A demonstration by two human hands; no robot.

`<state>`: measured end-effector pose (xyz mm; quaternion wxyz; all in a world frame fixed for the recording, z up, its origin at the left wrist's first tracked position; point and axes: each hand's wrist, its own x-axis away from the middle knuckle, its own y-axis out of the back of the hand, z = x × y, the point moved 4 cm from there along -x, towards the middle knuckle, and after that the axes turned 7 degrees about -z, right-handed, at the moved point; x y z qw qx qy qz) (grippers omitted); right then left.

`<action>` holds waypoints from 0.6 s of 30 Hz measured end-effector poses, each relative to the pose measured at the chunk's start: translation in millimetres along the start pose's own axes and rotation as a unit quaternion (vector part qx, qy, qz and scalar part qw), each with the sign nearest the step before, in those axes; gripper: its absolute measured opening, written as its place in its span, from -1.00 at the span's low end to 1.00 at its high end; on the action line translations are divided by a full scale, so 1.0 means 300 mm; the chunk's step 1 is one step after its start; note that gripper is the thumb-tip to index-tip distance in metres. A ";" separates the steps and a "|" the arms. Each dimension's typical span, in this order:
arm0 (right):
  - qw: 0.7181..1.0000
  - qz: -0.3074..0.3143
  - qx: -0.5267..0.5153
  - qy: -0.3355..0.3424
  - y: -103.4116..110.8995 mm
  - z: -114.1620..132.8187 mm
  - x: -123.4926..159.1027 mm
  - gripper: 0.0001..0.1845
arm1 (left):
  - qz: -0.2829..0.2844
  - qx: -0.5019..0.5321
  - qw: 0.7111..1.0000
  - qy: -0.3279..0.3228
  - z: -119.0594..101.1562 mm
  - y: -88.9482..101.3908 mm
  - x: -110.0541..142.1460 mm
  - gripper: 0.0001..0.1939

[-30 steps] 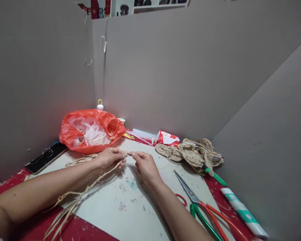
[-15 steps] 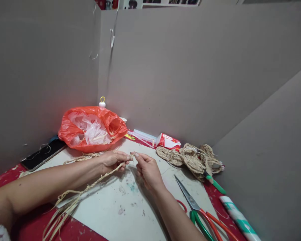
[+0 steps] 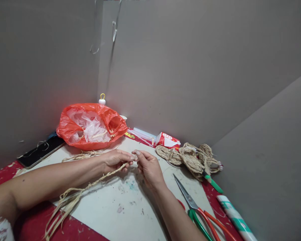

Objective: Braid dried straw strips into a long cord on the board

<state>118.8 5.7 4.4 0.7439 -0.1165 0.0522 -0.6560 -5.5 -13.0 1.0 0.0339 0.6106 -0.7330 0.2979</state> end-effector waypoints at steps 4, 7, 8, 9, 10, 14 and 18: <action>1.000 -0.015 0.001 -0.001 0.016 0.001 -0.009 -0.61 | 0.004 -0.014 1.000 -0.021 -0.025 0.019 0.010 -0.80; 1.000 -0.017 -0.007 -0.013 0.022 0.005 -0.010 -0.58 | -0.005 -0.017 0.999 -0.046 -0.066 0.046 0.031 -0.79; 1.000 -0.011 -0.011 -0.019 0.019 0.006 -0.008 -0.56 | -0.005 -0.019 0.999 -0.049 -0.077 0.052 0.039 -0.79; 1.000 -0.003 -0.015 -0.025 0.013 0.007 -0.005 -0.54 | -0.001 -0.023 0.999 -0.048 -0.085 0.056 0.047 -0.79; 0.999 0.005 -0.018 -0.030 0.005 0.007 -0.001 -0.53 | 0.008 -0.027 0.999 -0.041 -0.088 0.056 0.054 -0.80; 0.998 0.036 -0.010 -0.047 -0.026 -0.005 0.015 -0.56 | 0.065 -0.062 0.996 -0.010 -0.079 0.043 0.064 -0.78; 0.993 0.083 0.033 -0.075 -0.045 -0.019 0.030 -0.62 | 0.057 -0.094 0.993 -0.034 -0.091 0.040 0.051 -0.73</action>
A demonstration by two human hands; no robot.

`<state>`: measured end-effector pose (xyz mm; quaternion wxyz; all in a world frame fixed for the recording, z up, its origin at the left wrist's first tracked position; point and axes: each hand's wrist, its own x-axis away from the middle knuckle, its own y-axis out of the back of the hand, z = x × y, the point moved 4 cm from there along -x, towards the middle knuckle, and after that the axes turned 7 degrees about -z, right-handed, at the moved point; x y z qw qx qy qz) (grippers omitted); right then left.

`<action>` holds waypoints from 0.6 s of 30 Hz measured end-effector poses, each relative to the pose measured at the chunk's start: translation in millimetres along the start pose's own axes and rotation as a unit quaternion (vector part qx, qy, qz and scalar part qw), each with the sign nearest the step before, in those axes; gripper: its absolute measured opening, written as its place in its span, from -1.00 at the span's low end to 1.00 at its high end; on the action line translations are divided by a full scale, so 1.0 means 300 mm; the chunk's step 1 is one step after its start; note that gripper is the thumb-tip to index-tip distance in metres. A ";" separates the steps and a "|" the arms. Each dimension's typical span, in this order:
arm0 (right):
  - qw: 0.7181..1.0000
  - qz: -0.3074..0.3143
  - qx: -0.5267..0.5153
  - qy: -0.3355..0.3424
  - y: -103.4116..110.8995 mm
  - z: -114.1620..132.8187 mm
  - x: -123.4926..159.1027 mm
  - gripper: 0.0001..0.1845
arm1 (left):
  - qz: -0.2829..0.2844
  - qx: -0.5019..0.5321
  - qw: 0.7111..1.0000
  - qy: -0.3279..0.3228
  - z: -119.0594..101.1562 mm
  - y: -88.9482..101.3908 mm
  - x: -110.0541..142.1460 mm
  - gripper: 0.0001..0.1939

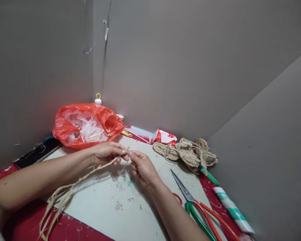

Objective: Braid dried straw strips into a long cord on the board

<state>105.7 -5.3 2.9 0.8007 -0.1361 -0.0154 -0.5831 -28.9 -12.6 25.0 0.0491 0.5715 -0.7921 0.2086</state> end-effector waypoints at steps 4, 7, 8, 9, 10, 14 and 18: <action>0.997 0.050 0.063 -0.011 -0.006 0.022 0.025 -0.68 | -0.078 -0.055 0.994 -0.046 -0.051 0.047 -0.012 -0.72; 0.990 0.049 0.128 0.016 0.021 0.052 0.027 -0.71 | -0.168 -0.123 0.972 -0.104 -0.105 0.129 -0.013 -0.76; 0.987 0.035 0.153 0.034 0.036 0.060 0.022 -0.72 | -0.193 -0.134 0.965 -0.120 -0.120 0.160 -0.012 -0.79; 0.982 0.011 0.177 0.057 0.053 0.068 0.013 -0.73 | -0.213 -0.144 0.958 -0.131 -0.132 0.188 -0.010 -0.80; 0.976 -0.018 0.200 0.082 0.071 0.075 0.004 -0.73 | -0.227 -0.151 0.952 -0.137 -0.140 0.213 -0.008 -0.81; 0.940 -0.133 0.262 0.172 0.120 0.108 -0.016 -0.76 | -0.160 -0.209 0.961 -0.090 -0.131 0.229 -0.006 -0.79; 0.927 -0.139 0.292 0.189 0.145 0.164 0.001 -0.76 | -0.116 -0.203 0.967 -0.098 -0.134 0.182 0.002 -0.77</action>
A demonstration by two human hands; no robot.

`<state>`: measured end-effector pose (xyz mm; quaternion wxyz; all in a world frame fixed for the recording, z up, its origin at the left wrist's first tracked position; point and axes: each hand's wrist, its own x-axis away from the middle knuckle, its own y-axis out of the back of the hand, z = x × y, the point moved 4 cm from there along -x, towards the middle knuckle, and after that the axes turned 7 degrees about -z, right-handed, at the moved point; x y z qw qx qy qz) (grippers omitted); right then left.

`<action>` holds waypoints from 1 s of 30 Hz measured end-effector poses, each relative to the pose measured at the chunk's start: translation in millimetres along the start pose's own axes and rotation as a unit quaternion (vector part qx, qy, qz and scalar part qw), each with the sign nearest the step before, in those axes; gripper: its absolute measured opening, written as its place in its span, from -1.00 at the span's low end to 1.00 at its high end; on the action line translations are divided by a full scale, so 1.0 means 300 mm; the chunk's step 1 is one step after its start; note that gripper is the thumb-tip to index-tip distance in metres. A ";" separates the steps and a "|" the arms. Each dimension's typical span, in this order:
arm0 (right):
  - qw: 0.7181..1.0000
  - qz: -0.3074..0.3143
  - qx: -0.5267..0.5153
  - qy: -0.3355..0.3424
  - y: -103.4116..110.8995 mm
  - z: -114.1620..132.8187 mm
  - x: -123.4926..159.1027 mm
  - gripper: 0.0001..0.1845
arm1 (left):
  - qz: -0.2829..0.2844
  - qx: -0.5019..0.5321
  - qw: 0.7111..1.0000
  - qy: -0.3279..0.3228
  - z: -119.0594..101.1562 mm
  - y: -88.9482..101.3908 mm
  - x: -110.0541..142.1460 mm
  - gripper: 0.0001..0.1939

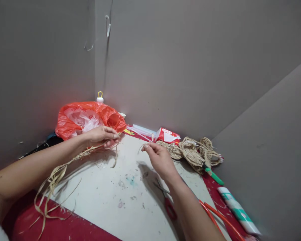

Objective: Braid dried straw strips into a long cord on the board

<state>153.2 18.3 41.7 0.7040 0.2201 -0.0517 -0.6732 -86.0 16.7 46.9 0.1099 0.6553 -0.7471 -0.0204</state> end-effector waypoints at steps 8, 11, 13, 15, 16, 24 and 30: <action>0.998 -0.035 -0.046 -0.009 0.104 0.008 -0.031 -0.73 | 0.110 -0.035 0.993 0.001 -0.062 -0.048 0.039 -0.80; 0.995 -0.007 -0.095 -0.035 0.024 0.011 -0.004 -0.68 | 0.126 0.036 0.991 0.009 -0.069 -0.086 0.053 -0.82; 0.991 0.025 -0.119 -0.059 -0.050 0.017 0.029 -0.69 | 0.141 0.038 0.989 0.015 -0.068 -0.130 0.063 -0.81; 0.985 0.060 -0.135 -0.088 -0.119 0.023 0.064 -0.71 | 0.162 0.022 0.987 0.014 -0.068 -0.180 0.075 -0.79; 0.982 0.078 -0.138 -0.101 -0.145 0.025 0.079 -0.72 | 0.168 0.013 0.986 0.008 -0.071 -0.202 0.079 -0.78; 0.990 0.112 -0.060 -0.061 -0.041 0.012 0.033 -0.73 | -0.017 0.070 0.997 -0.042 -0.077 -0.099 0.014 -0.82; 0.998 0.026 0.059 0.019 0.150 0.004 -0.049 -0.80 | -0.136 0.127 0.982 -0.033 -0.056 0.024 -0.003 -0.87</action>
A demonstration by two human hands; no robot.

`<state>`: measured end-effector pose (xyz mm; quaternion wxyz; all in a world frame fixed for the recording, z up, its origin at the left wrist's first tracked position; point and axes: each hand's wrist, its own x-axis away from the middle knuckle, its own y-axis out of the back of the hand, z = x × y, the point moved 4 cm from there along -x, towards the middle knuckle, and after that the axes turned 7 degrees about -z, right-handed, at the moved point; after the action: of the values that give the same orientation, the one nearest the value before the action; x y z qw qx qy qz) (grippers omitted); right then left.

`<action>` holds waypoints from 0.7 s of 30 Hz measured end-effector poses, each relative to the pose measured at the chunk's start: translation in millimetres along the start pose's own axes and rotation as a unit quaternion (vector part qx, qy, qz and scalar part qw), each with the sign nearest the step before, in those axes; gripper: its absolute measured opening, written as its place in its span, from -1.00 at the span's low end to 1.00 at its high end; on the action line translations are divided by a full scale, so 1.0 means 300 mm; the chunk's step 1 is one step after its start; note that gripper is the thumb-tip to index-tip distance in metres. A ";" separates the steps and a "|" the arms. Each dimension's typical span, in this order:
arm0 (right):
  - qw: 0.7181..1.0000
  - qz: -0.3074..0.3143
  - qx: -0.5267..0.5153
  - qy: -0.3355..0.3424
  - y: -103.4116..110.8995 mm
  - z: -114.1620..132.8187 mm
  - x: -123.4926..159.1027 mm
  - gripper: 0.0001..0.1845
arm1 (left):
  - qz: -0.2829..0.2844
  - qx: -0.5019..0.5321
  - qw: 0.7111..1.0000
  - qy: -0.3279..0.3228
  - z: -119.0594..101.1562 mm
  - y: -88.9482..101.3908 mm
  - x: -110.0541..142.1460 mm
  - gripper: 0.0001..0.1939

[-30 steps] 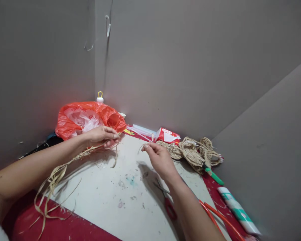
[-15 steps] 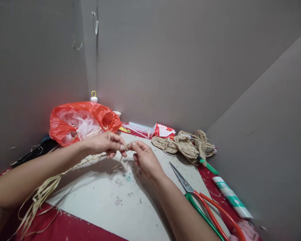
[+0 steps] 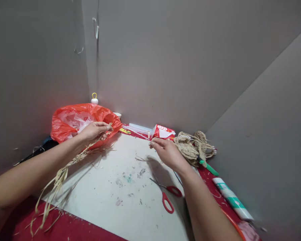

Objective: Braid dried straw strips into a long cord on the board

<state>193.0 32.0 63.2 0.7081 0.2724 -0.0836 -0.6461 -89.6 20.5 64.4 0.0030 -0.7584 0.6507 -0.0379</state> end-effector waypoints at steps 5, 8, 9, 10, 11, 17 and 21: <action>0.996 0.059 0.057 0.044 0.053 0.056 0.032 -0.71 | 0.041 0.017 0.999 0.030 -0.021 -0.103 0.064 -0.93; 0.988 0.123 0.058 0.071 0.044 0.095 0.061 -0.66 | 0.109 0.067 0.991 0.047 -0.018 -0.214 0.102 -0.92; 0.985 0.144 0.054 0.081 0.035 0.106 0.069 -0.66 | 0.136 0.077 0.986 0.055 -0.010 -0.249 0.113 -0.91; 0.981 0.161 0.051 0.091 0.024 0.115 0.076 -0.65 | 0.160 0.087 0.981 0.069 0.002 -0.281 0.122 -0.91; 0.979 0.172 0.050 0.098 0.012 0.122 0.081 -0.65 | 0.178 0.098 0.976 0.082 0.014 -0.309 0.131 -0.90; 0.977 0.158 0.059 0.127 -0.030 0.137 0.087 -0.72 | 0.187 0.143 0.962 0.139 0.067 -0.373 0.158 -0.94; 0.976 0.163 0.067 0.127 -0.037 0.142 0.091 -0.68 | 0.179 0.149 0.961 0.146 0.077 -0.371 0.153 -0.92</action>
<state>167.5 -6.2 86.9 0.7889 0.3813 -0.0792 -0.4755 28.6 -8.8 49.8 0.0274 -0.6067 0.7562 -0.2438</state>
